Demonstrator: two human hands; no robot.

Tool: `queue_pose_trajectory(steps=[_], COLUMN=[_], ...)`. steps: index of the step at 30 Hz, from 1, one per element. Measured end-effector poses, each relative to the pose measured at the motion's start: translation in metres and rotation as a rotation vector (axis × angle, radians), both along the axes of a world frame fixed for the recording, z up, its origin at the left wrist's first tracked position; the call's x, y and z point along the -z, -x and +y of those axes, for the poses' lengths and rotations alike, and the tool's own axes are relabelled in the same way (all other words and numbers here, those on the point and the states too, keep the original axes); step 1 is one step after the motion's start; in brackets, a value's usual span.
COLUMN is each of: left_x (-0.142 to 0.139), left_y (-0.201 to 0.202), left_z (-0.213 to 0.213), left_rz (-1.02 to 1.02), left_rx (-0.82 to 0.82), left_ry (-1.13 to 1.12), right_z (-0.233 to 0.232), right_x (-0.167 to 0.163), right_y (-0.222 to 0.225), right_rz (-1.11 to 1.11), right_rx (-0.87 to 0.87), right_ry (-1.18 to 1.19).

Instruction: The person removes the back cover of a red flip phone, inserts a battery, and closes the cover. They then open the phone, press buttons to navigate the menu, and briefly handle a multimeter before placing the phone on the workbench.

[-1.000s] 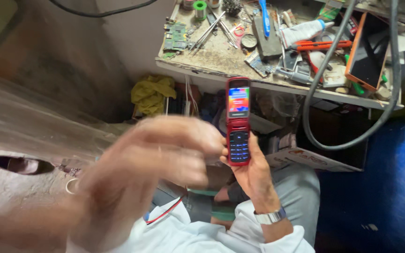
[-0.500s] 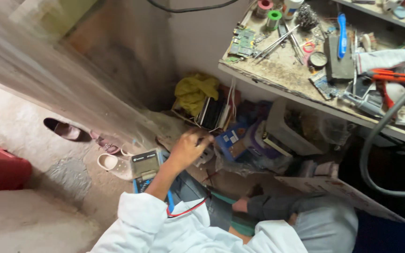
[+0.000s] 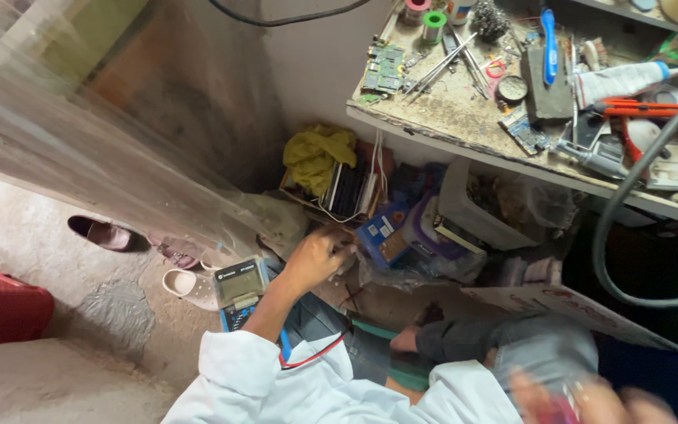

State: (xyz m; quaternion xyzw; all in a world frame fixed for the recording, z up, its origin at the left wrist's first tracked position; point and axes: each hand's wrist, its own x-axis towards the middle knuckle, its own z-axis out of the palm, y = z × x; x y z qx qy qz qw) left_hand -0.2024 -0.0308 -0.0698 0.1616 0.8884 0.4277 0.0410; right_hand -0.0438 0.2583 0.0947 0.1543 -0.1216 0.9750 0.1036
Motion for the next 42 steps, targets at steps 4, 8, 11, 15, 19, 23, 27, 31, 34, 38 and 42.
queue_pose_trajectory(steps=[4,8,11,15,19,23,27,31,34,38,42], left_x=[-0.017,-0.041,-0.055,-0.060,-0.047,-0.024,-0.013,-0.021,-0.032,-0.039,-0.038], left_y=[0.000,-0.004,-0.002,0.012,0.012,0.008,0.009,0.002,-0.001,-0.002,-0.001], left_z=[0.005,0.015,0.025,0.047,0.062,0.056,0.046,0.041,0.044,0.045,0.045], left_rz=[-0.230,-0.612,-0.323,-0.522,-0.522,-0.462,-0.478,-0.518,-0.527,-0.547,-0.550], left_rx=[-0.021,-0.034,0.133,0.188,0.204,0.180,0.155,0.229,0.269,0.265,0.252], left_ry=[-0.064,-0.218,-0.457,-0.879,-1.004,-0.973,-1.010,-1.049,-1.082,-1.116,-1.129], right_z=[-0.017,-0.036,-0.038,-0.044,-0.053,-0.057,-0.060,-0.059,-0.056,-0.055,-0.057], right_x=[0.024,0.064,0.083,0.093,0.103,0.114,0.118,0.116,0.113,0.110,0.106], right_y=[0.041,0.066,0.067,0.067,0.065,0.062,0.060,0.059,0.059,0.058,0.057], right_rz=[-0.407,-0.486,-0.558,-0.496,-0.593,-0.631,-0.625,-0.610,-0.612,-0.620,-0.625], right_rx=[-0.055,-0.237,-0.305,-0.406,-0.454,-0.498,-0.532,-0.510,-0.499,-0.494,-0.501], right_ry=[-0.293,-0.327,-0.333,-0.218,-0.244,-0.227,-0.235,-0.258,-0.259,-0.292,-0.317])
